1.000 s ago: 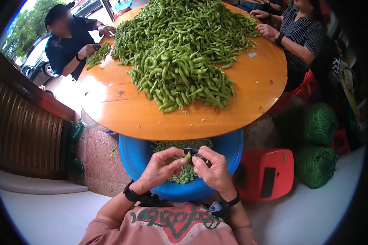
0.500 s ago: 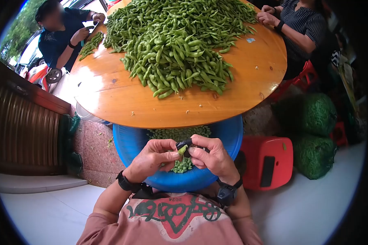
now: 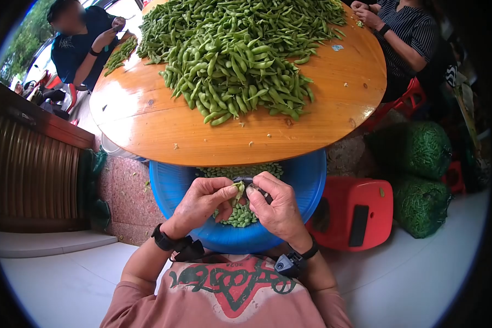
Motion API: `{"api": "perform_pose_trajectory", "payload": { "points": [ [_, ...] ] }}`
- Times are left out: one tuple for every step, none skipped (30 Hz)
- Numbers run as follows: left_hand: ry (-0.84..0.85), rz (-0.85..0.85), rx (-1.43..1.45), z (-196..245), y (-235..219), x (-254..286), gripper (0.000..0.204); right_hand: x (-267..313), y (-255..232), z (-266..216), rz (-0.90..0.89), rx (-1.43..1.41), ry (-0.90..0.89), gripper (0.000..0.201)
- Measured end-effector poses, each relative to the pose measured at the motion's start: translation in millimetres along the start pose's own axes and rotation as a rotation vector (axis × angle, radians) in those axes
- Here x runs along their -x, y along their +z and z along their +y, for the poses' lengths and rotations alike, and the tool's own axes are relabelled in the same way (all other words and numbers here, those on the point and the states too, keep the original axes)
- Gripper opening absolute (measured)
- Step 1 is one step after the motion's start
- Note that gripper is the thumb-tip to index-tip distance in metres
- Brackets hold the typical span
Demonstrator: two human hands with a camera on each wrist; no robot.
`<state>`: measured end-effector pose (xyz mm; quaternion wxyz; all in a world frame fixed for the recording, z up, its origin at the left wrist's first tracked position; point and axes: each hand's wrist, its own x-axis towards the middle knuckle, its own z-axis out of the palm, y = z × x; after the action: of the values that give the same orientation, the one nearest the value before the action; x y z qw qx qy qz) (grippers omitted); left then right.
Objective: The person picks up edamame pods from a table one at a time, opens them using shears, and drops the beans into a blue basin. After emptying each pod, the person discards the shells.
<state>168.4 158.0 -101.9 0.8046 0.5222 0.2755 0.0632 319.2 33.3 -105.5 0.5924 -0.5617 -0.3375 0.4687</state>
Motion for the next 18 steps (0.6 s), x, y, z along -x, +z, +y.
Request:
{"api": "perform_pose_trajectory", "payload": {
  "points": [
    [-0.024, -0.017, 0.006, 1, -1, 0, 0.023, 0, 2, 1, 0.034, 0.094, -0.052, 0.007],
    [-0.045, -0.031, 0.012, 2, -2, 0, 0.022, -1, 3, 2, 0.064, 0.187, -0.107, 0.007],
    [-0.013, -0.013, 0.034, -1, 1, -1, 0.022, -2, 4, 1, 0.052, 0.182, -0.114, 0.007],
    [0.022, 0.019, 0.05, -6, 4, -3, 0.021, -2, 7, 0, 0.114, 0.396, -0.222, 0.006],
    [0.05, -0.013, 0.04, -10, 1, -4, 0.02, -4, 12, -1, 0.169, 0.6, -0.339, 0.005],
    [0.109, -0.009, 0.085, -17, 2, -5, 0.02, -4, 15, -2, 0.198, 0.631, -0.372, 0.004],
    [0.081, -0.042, 0.142, -19, 2, -5, 0.02, -4, 17, -5, 0.197, 0.635, -0.39, 0.004],
    [0.053, -0.081, 0.2, -19, 2, -5, 0.021, -4, 18, -6, 0.202, 0.641, -0.406, 0.004],
    [0.066, -0.086, 0.243, -21, 4, -6, 0.021, -3, 18, -5, 0.194, 0.647, -0.404, 0.004],
    [0.079, -0.099, 0.286, -24, 6, -9, 0.021, -3, 20, -4, 0.192, 0.656, -0.401, 0.005],
    [0.083, -0.099, 0.317, -27, 8, -12, 0.02, -2, 22, -8, 0.173, 0.707, -0.428, 0.005],
    [0.101, -0.051, 0.319, -32, 12, -13, 0.018, -4, 22, -6, 0.163, 0.701, -0.439, 0.005],
    [0.183, -0.026, 0.22, -34, 14, -11, 0.016, -6, 20, -1, 0.172, 0.744, -0.507, 0.005],
    [0.264, -0.004, 0.122, -36, 17, -9, 0.015, -8, 19, 2, 0.184, 0.788, -0.573, 0.005],
    [0.269, -0.002, 0.124, -40, 17, -10, 0.015, -9, 18, 3, 0.201, 0.773, -0.595, 0.003],
    [0.272, -0.013, 0.153, -44, 15, -13, 0.013, -9, 16, 5, 0.199, 0.775, -0.599, 0.003],
    [0.274, -0.023, 0.181, -41, 14, -13, 0.012, -7, 12, 9, 0.192, 0.571, -0.383, 0.002],
    [0.277, -0.022, 0.181, -39, 15, -13, 0.012, -5, 11, 10, 0.183, 0.364, -0.166, 0.002]
  ]
}}
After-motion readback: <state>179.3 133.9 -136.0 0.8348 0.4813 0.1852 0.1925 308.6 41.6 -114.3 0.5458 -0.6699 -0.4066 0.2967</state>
